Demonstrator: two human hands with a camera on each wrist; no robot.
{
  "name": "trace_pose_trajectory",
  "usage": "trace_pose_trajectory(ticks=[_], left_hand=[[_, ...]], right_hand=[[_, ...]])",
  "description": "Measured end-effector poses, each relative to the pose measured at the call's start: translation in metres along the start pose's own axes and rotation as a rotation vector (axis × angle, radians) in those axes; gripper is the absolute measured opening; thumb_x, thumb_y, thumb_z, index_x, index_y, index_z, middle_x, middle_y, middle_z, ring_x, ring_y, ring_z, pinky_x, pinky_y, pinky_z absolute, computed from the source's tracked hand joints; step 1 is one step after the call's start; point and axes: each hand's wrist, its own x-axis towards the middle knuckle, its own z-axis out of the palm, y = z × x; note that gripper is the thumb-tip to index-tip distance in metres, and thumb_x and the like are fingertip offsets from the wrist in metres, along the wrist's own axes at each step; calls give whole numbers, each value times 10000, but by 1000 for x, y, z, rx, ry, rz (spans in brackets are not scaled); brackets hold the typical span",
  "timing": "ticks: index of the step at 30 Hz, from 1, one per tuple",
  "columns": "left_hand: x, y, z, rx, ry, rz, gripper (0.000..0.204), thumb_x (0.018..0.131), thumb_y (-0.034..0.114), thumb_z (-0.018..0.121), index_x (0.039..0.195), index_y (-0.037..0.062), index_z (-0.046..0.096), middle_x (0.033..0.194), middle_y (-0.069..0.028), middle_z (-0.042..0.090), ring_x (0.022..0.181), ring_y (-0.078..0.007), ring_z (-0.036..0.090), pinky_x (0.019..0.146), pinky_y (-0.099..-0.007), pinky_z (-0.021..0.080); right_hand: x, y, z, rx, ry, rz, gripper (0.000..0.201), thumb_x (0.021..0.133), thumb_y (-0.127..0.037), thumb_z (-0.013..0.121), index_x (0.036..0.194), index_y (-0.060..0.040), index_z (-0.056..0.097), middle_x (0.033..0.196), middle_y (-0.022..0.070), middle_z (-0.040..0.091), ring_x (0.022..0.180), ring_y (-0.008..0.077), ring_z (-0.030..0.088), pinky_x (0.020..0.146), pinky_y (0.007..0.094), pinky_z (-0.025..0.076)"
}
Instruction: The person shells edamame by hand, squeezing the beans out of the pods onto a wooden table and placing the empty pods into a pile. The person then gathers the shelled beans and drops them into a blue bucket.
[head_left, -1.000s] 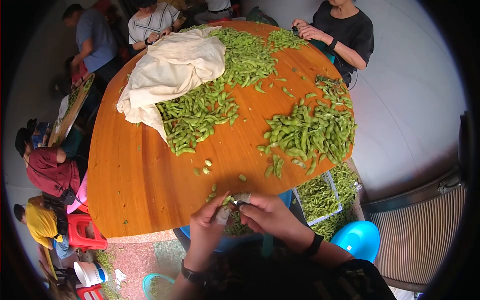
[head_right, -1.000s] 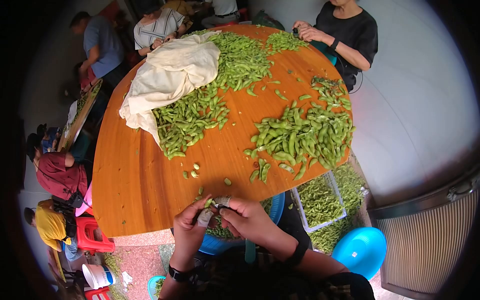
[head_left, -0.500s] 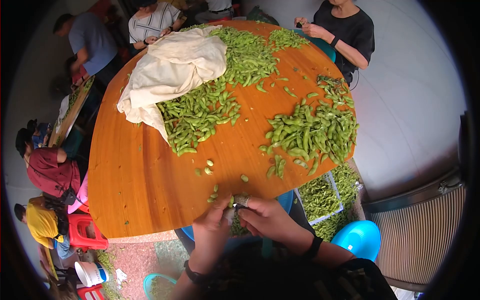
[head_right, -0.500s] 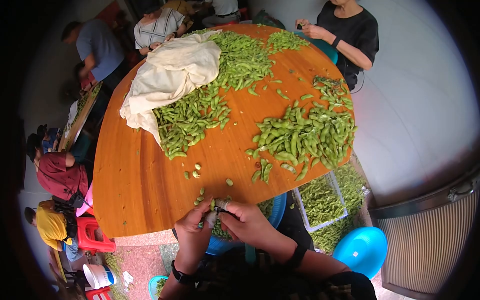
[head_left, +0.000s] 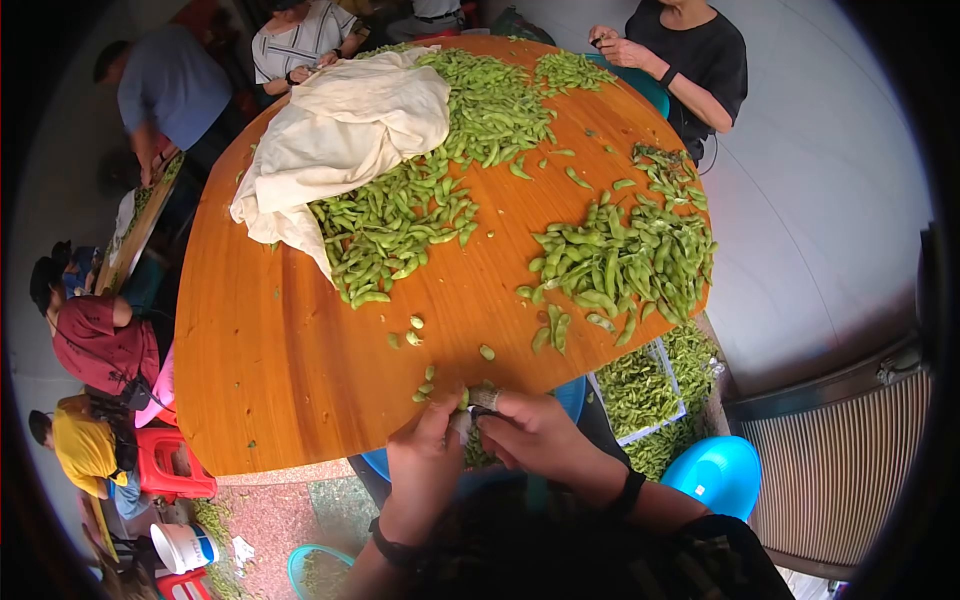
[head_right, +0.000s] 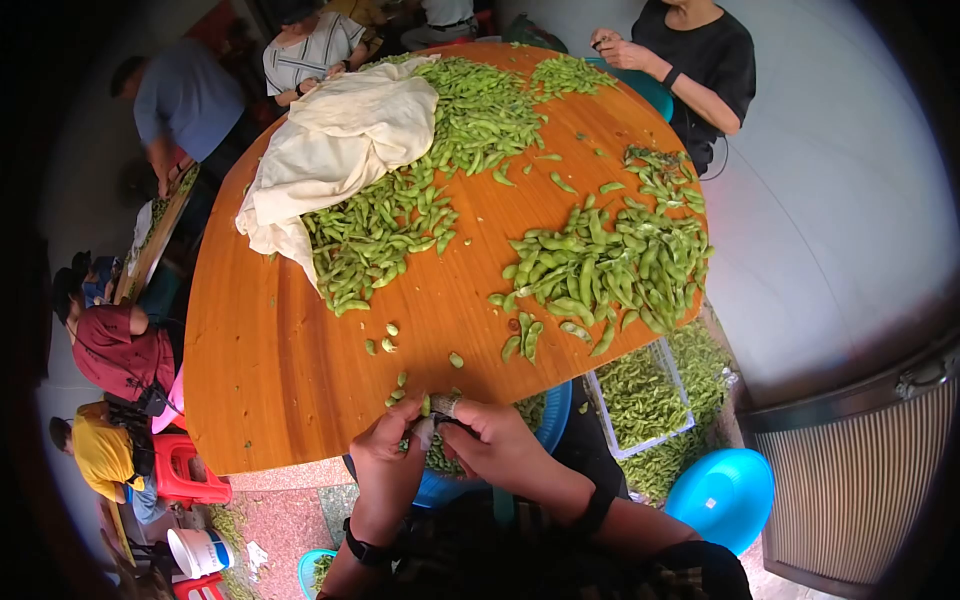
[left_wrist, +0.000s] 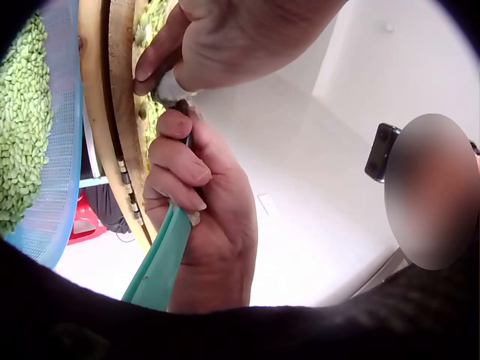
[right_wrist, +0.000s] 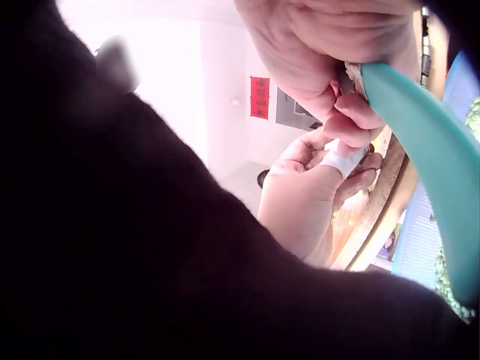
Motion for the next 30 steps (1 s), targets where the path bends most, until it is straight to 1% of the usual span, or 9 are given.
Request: trace_pose_trajectory(ticks=[13,16,18,22,24,25,27,28,30], left_hand=[[5,-3,-14,27,-125,25,291,806,-48,669,1085,25,634,938,-147,702,846,-226,707,739,-293,541],[6,-4,-15,-106,-139,-1,249,830,3,666,1073,57,643,909,-135,697,795,-258,697,674,-327,550],[5,-7,-13,-587,-243,-243,250,880,-2,623,1124,45,602,994,-89,693,806,-156,678,659,-280,551],[3,-11,-8,-732,-246,-335,274,907,-19,577,1174,39,555,1047,-55,658,836,-89,631,659,-236,540],[2,-10,-7,-612,-276,-316,308,896,-41,572,1190,45,538,1052,-64,647,835,-79,627,651,-224,532],[3,-8,-7,-612,-273,-316,308,896,-41,572,1190,45,538,1052,-64,647,835,-79,627,651,-224,532],[6,-1,-8,-624,-295,-299,339,913,-52,546,1236,27,480,961,-49,608,843,-87,612,674,-224,511],[5,1,-8,-623,-291,-298,339,913,-52,546,1236,27,480,961,-49,608,843,-87,612,674,-224,511],[4,4,-6,-555,-253,-175,343,883,-31,611,1208,26,520,987,-41,608,864,-90,607,725,-237,506]], right_hand=[[2,12,6,44,73,-40,106,933,-23,545,1012,-30,616,691,-5,581,507,34,479,453,202,385],[1,13,5,40,77,-42,166,934,-55,542,1074,-43,631,663,-34,542,556,24,488,476,208,406],[1,12,3,72,83,-22,161,932,-55,548,1065,-47,638,666,-40,538,559,29,491,484,213,407],[1,12,3,-24,111,-78,148,920,-64,565,1044,-37,639,652,8,545,552,42,484,494,239,411],[-1,7,2,-378,211,-310,90,894,-68,582,953,-12,620,651,100,555,528,146,530,513,300,432],[-1,7,2,-378,209,-311,90,894,-68,582,953,-12,620,651,100,555,528,146,530,513,300,432],[0,6,3,-501,231,-391,48,854,-44,578,872,0,577,688,174,558,573,295,575,531,372,449],[0,6,4,-502,228,-394,48,854,-44,578,872,0,577,688,174,558,573,295,575,531,372,449],[1,8,5,-605,260,-482,43,818,-17,573,807,-4,533,700,174,557,642,377,576,548,423,458]])
